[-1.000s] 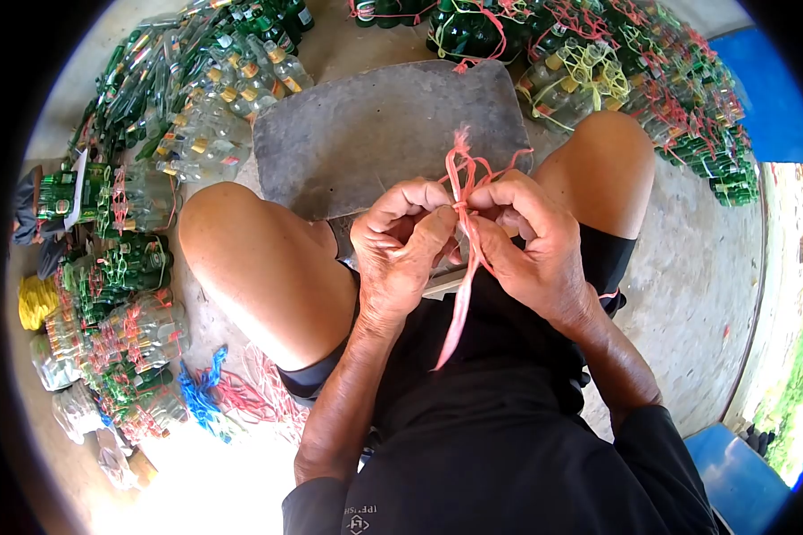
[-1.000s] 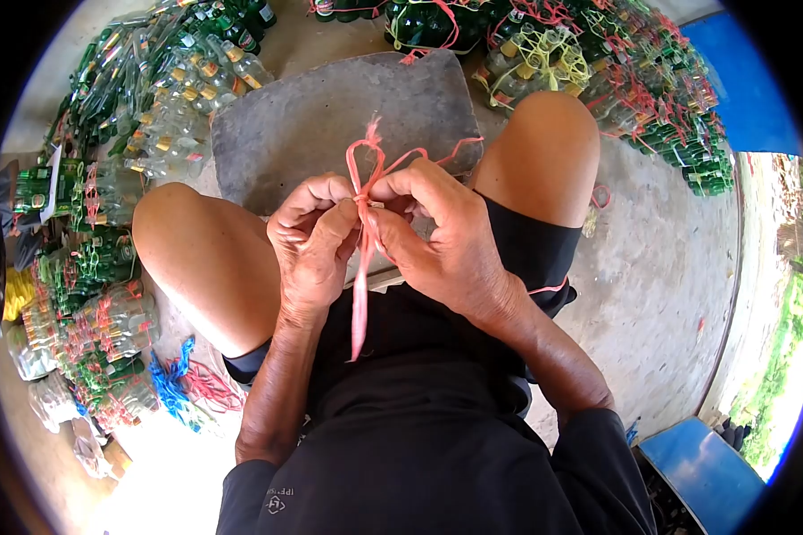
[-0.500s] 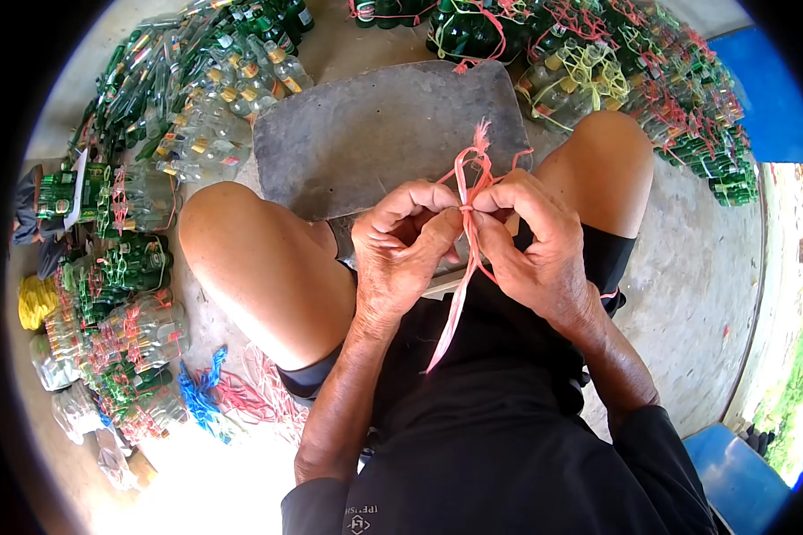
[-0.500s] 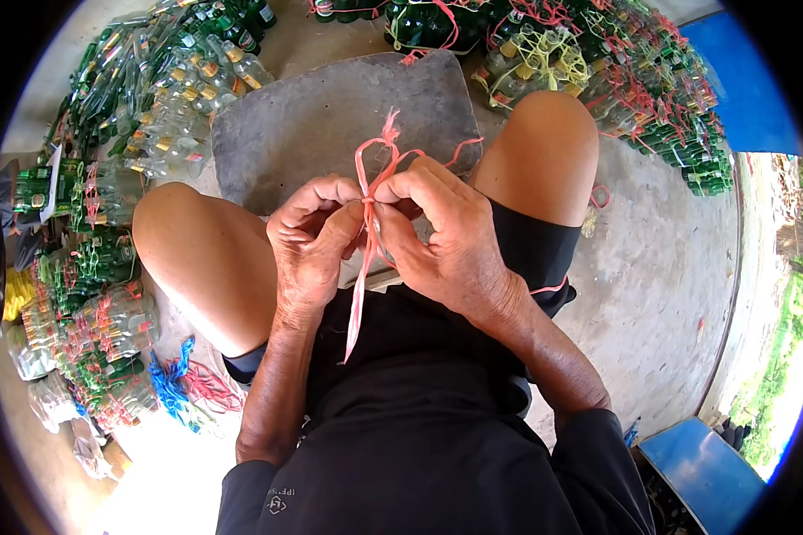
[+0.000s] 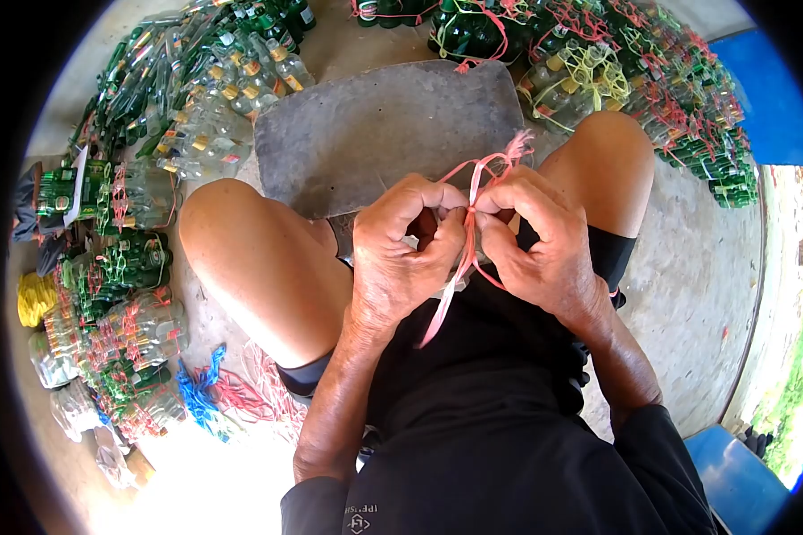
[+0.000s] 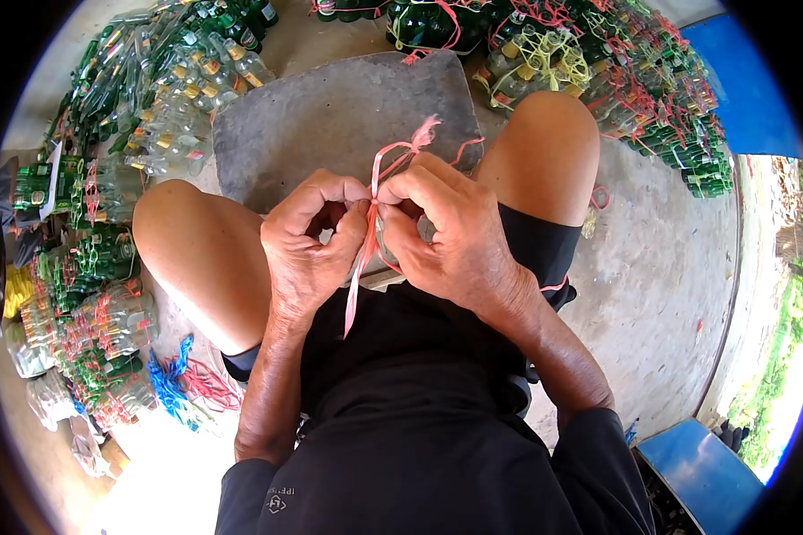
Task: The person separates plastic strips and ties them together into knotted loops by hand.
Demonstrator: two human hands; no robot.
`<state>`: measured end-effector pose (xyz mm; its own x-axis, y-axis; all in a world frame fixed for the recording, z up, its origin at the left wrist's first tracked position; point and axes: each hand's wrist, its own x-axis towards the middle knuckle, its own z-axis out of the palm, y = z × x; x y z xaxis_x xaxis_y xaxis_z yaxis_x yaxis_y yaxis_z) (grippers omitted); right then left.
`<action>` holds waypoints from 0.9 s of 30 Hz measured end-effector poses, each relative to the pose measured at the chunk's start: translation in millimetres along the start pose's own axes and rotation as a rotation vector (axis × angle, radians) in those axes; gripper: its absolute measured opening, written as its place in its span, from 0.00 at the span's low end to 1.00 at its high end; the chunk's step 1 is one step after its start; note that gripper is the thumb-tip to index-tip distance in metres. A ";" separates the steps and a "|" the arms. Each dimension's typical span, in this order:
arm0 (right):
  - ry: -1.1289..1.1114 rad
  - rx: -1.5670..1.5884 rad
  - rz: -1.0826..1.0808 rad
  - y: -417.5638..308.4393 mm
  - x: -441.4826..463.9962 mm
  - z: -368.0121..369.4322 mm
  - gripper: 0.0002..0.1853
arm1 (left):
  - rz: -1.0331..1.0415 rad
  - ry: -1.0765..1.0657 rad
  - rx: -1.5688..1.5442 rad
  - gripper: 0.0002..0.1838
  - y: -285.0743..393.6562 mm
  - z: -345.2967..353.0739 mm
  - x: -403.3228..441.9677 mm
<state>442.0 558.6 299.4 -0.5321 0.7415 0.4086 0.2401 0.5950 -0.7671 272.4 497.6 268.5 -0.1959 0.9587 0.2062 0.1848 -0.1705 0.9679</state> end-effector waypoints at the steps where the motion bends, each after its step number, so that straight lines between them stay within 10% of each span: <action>1: -0.009 0.006 -0.001 0.3 0.1 -0.5 0.08 | 0.011 0.002 0.023 0.04 1.5 0.3 0.2; 27: -0.061 0.048 0.044 11.4 2.1 -1.4 0.07 | 0.066 0.054 0.026 0.07 -5.9 2.5 -2.0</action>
<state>444.7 567.4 292.2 -0.5708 0.7455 0.3441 0.2261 0.5456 -0.8070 274.1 497.3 262.1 -0.2338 0.9318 0.2776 0.2242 -0.2262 0.9479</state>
